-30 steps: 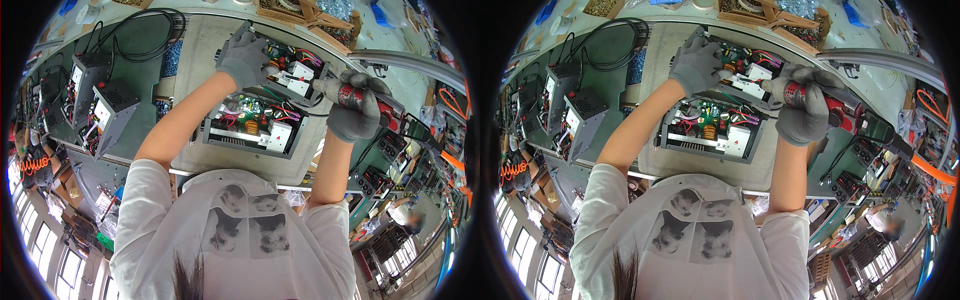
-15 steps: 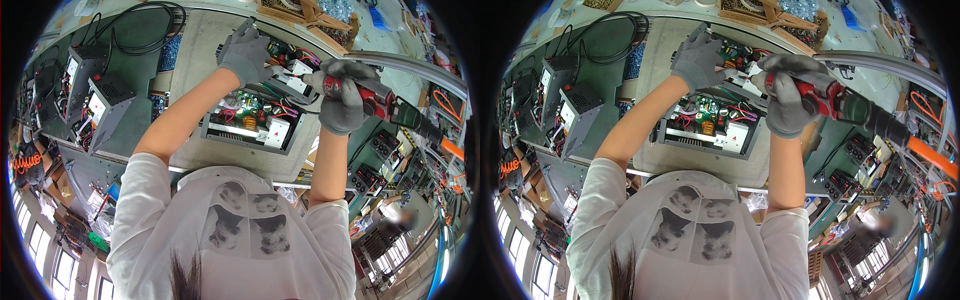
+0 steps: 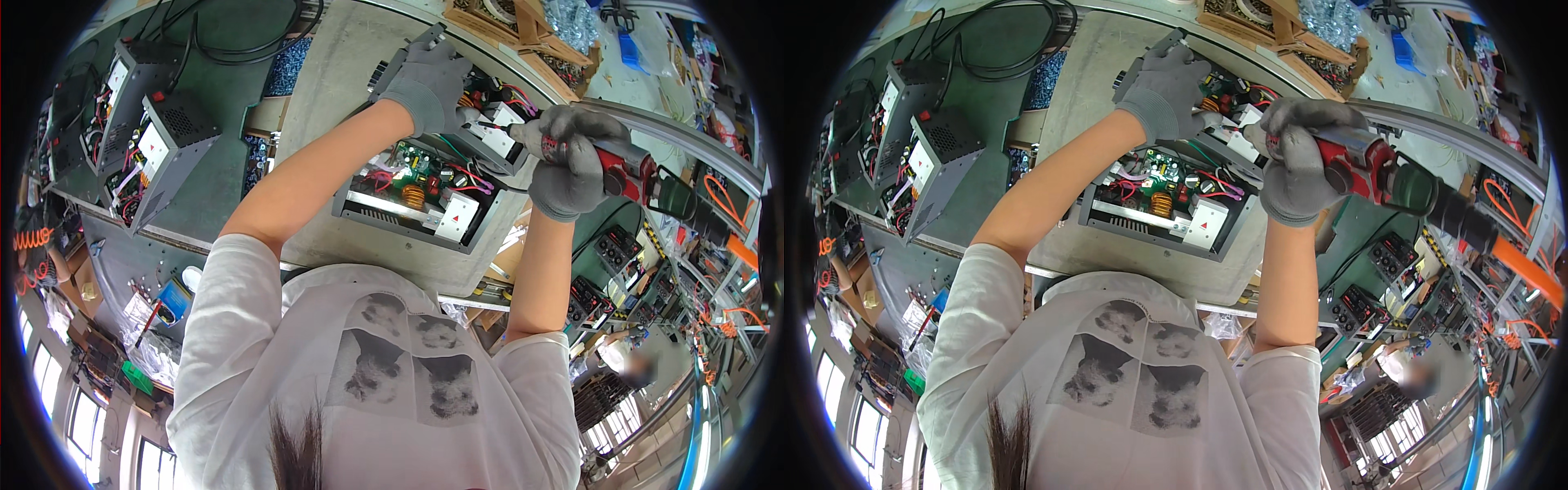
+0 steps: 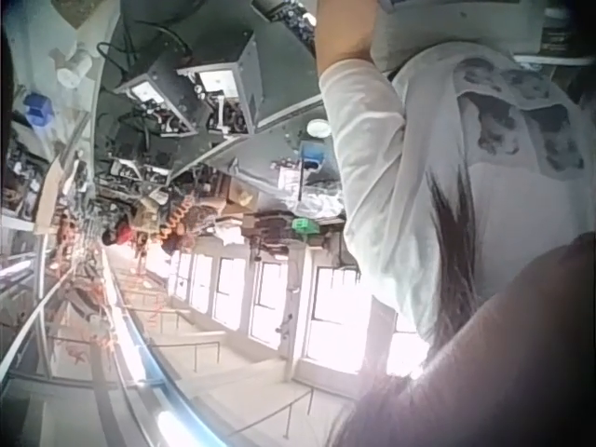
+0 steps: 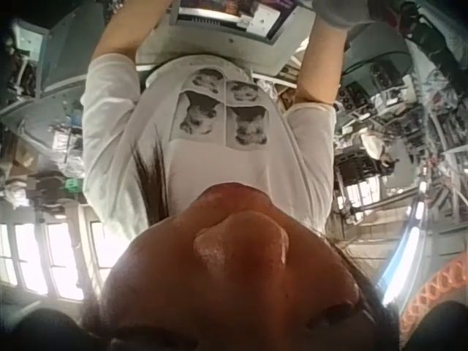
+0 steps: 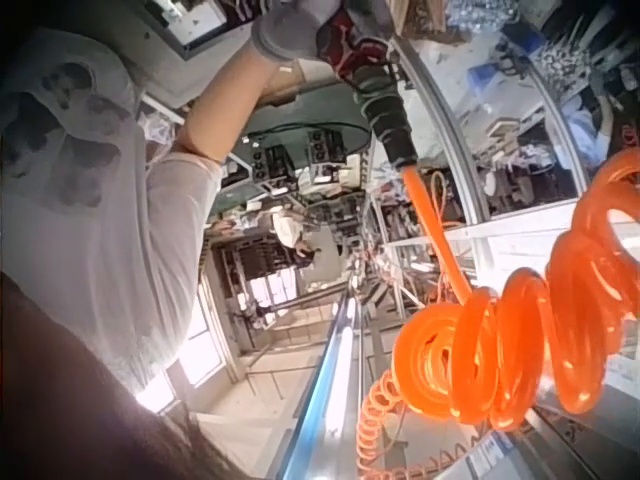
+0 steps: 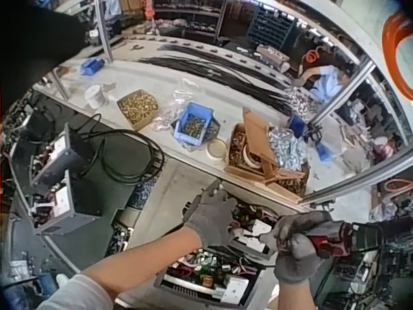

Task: Assembling and checking electrical power supply units at a workbench.

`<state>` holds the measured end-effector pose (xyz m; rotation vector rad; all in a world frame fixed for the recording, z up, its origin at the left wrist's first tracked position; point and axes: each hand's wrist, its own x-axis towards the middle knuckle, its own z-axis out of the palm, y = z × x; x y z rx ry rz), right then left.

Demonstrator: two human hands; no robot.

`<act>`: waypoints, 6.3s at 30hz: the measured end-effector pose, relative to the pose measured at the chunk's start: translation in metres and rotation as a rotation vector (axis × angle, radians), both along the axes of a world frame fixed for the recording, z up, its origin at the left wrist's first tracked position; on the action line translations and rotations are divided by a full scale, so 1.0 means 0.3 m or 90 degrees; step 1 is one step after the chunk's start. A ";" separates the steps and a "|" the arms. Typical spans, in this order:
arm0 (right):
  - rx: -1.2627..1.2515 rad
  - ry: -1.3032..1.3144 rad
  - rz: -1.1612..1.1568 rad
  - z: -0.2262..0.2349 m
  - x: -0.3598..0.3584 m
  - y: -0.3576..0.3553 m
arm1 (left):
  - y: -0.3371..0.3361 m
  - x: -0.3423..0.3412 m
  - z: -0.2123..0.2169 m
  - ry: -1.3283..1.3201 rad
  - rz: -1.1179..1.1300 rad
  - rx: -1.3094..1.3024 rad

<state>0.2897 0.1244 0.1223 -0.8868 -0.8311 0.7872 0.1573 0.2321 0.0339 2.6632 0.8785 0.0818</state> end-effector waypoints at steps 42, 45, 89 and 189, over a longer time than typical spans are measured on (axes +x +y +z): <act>0.067 -0.158 -0.145 0.147 -0.036 0.021 | 0.349 -0.614 -0.556 0.299 0.364 -0.150; 0.071 -0.177 -0.159 0.129 -0.044 -0.038 | 0.338 -0.615 -0.550 0.276 0.368 -0.129; 0.184 0.094 -0.085 0.243 -0.163 -0.397 | -0.417 -0.345 0.165 -0.575 0.326 -0.957; 0.091 0.136 -0.014 0.169 -0.203 -0.220 | -0.367 -0.211 0.404 -0.372 -0.079 -0.490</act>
